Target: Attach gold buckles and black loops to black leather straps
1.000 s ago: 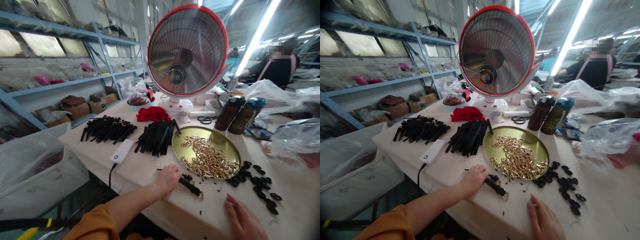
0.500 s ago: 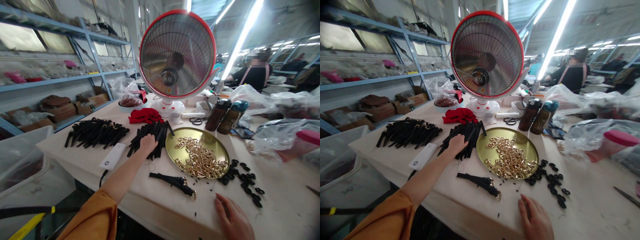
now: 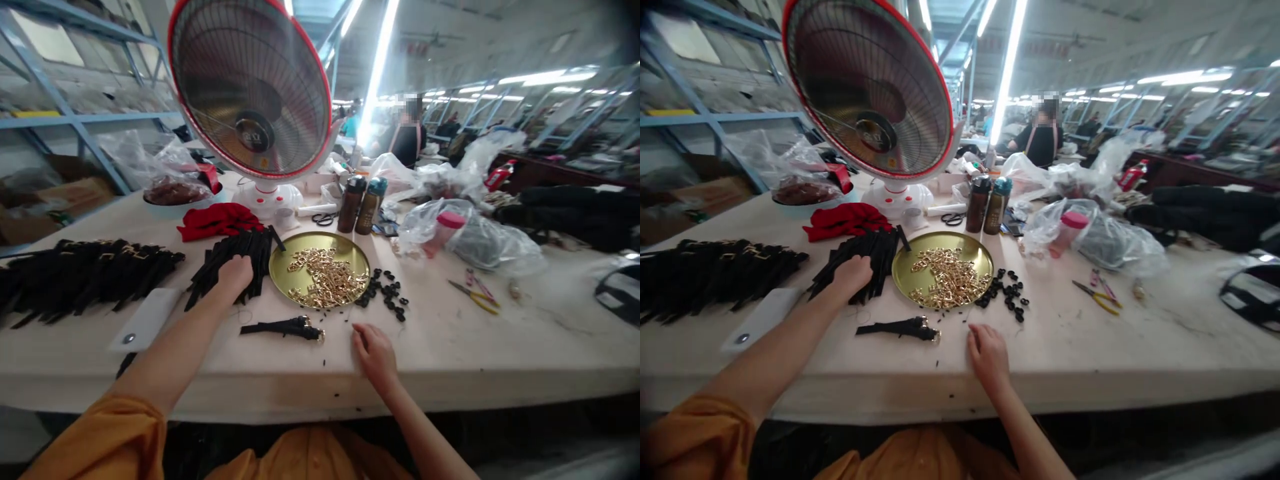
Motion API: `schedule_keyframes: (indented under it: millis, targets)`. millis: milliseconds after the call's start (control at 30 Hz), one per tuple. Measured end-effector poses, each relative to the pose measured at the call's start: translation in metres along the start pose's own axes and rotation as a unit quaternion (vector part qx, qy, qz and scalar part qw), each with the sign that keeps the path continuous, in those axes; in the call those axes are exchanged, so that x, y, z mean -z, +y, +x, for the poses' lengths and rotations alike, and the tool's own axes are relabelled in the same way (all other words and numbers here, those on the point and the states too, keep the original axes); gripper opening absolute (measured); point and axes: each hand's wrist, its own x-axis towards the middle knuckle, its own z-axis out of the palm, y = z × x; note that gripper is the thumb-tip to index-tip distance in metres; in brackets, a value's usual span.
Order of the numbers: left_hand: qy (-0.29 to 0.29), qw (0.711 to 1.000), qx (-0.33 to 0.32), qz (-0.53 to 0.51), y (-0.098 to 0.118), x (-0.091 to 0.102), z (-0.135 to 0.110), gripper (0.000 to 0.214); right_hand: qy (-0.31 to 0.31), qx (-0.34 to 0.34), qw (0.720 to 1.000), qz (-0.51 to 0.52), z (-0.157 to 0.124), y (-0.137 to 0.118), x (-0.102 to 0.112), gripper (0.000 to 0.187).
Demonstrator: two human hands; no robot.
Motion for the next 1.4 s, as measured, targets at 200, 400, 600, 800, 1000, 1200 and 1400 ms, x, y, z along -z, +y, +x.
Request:
schedule_keyframes:
  millis: [200, 400, 600, 800, 1000, 1200, 1400]
  targets:
    - [0.004, 0.999, -0.014, -0.043, -0.005, 0.007, 0.0, 0.05, 0.004, -0.009, 1.0, 0.019, 0.002, -0.003, 0.004, 0.021]
    - [0.009, 0.95, 0.019, -0.311, 0.004, 0.014, -0.013, 0.045, 0.017, -0.025, 0.997, 0.077, 0.0, 0.003, 0.003, 0.022]
    - [-0.224, 0.762, 0.077, -0.603, 0.054, 0.001, -0.086, 0.041, 0.024, -0.022, 0.999, -0.005, 0.028, 0.024, 0.016, 0.026]
    - [-0.41, 0.604, 0.131, -0.671, 0.099, -0.018, -0.152, 0.042, -0.024, -0.007, 0.993, -0.115, 0.091, 0.047, 0.026, 0.031]
    - [-0.4, 0.636, 0.117, -0.65, 0.102, -0.042, -0.173, 0.039, -0.102, 0.001, 0.977, -0.187, 0.102, 0.057, 0.026, 0.014]
    - [-0.436, 0.618, 0.091, -0.648, 0.108, -0.053, -0.178, 0.041, -0.122, -0.005, 0.972, -0.201, 0.091, 0.061, 0.032, 0.011]
    - [-0.447, 0.615, 0.08, -0.645, 0.112, -0.045, -0.185, 0.029, -0.096, -0.02, 0.987, -0.13, 0.068, 0.053, 0.039, 0.016]
